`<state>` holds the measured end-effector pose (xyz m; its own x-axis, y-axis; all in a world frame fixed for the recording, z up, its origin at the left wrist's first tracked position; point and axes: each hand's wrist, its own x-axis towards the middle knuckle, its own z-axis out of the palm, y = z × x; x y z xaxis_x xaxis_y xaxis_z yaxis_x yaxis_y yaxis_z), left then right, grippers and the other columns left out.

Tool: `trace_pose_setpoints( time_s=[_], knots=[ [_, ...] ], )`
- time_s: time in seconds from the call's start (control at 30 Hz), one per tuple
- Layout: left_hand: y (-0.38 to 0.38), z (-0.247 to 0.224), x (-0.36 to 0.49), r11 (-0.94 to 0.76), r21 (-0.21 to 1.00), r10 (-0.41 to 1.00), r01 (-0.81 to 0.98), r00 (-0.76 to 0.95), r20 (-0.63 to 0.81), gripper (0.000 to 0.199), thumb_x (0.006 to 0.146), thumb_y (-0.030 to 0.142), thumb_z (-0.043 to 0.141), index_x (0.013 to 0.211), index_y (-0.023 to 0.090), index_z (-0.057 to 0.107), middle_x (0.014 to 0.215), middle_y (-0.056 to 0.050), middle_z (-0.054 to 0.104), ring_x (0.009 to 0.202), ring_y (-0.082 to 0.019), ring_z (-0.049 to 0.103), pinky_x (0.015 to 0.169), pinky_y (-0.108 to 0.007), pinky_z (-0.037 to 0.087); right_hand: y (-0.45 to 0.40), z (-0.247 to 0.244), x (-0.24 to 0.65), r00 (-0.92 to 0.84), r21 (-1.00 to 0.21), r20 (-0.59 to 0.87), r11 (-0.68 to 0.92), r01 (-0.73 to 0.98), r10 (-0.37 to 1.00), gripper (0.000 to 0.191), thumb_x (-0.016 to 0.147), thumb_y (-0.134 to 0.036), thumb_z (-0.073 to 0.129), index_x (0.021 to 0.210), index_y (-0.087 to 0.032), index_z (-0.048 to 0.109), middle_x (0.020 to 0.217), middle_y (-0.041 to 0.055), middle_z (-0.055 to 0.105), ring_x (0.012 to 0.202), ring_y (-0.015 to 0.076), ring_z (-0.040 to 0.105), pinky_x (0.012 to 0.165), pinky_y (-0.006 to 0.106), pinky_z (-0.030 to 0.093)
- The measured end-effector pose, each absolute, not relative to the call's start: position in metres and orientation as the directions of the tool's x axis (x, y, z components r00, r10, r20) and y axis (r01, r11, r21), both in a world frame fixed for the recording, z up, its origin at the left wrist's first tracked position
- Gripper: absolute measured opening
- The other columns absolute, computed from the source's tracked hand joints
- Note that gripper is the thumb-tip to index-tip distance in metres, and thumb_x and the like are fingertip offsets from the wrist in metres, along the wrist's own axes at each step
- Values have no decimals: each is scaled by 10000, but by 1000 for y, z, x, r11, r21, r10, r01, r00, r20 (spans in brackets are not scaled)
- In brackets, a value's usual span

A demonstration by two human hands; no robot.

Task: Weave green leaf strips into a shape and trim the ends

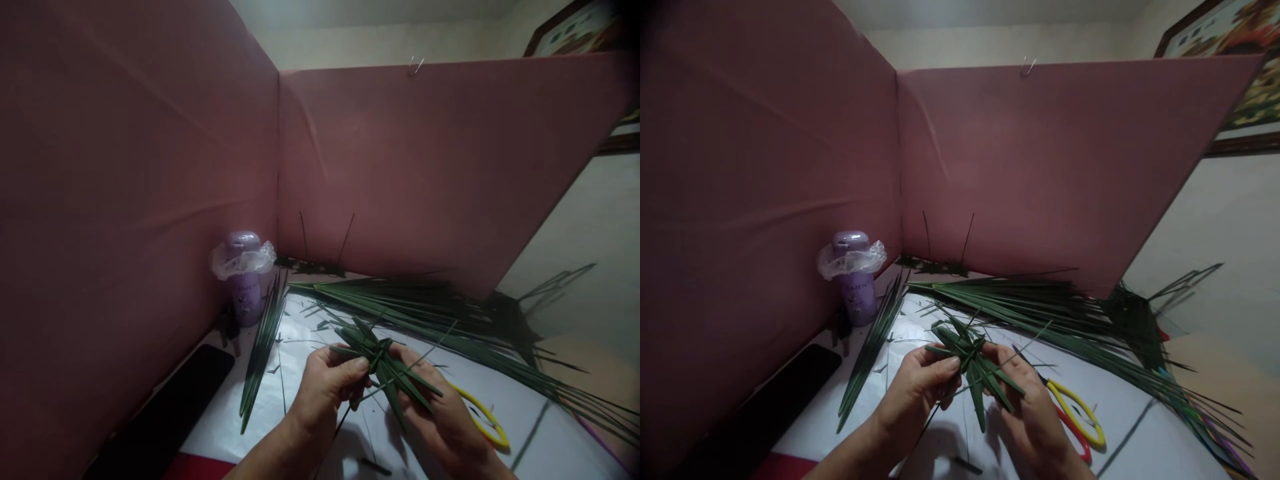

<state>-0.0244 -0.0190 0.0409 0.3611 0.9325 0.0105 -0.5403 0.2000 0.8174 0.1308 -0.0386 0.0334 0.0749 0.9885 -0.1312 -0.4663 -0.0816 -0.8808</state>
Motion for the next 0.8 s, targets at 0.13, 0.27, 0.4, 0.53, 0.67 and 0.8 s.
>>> trace_pose_setpoints(
  time_s=[0.13,0.27,0.4,0.53,0.67,0.8],
  knots=[
    [-20,40,-26,131,846,955,-517,295,33,113,687,190,629,757,102,621,595,-11,543,489,-71,432,429,-191,289,-41,34,141,45,-830,-103,-61,-554,994,247,751,-352,592,908,-193,697,990,57,670,885,203,585,654,251,471],
    [-21,43,-27,38,883,969,-467,234,81,103,696,205,627,726,107,612,574,-3,536,475,-70,416,442,-203,298,-44,31,142,-73,-840,1,-39,-542,997,321,748,-374,591,995,-187,674,1031,65,655,906,200,563,690,252,463],
    [-22,46,-27,-21,914,964,-406,233,125,110,705,213,624,726,105,619,577,0,525,489,-72,406,455,-211,305,-44,26,137,-71,-868,17,-21,-497,997,285,738,-329,640,996,-211,662,956,44,659,834,171,559,686,237,445],
    [-22,45,-26,-14,920,961,-391,248,120,113,706,218,628,729,108,615,577,4,517,490,-71,400,454,-211,301,-45,28,131,-57,-861,-15,-42,-507,998,205,707,-268,687,897,-192,673,772,18,629,670,123,517,608,206,420],
    [-21,42,-25,-19,922,954,-386,270,133,133,721,245,624,765,120,613,621,-4,533,519,-82,428,477,-213,333,-44,34,126,-13,-861,-40,-41,-506,999,100,720,-242,685,787,-173,658,645,-20,540,550,82,418,506,175,361],
    [-24,45,-28,-185,960,982,-212,4,190,391,697,271,660,1062,194,544,969,-65,574,810,-168,527,700,-278,420,-43,34,129,98,-909,-58,-12,-417,993,133,731,-283,680,741,-162,625,648,-28,512,539,79,396,474,172,333]
  ],
)
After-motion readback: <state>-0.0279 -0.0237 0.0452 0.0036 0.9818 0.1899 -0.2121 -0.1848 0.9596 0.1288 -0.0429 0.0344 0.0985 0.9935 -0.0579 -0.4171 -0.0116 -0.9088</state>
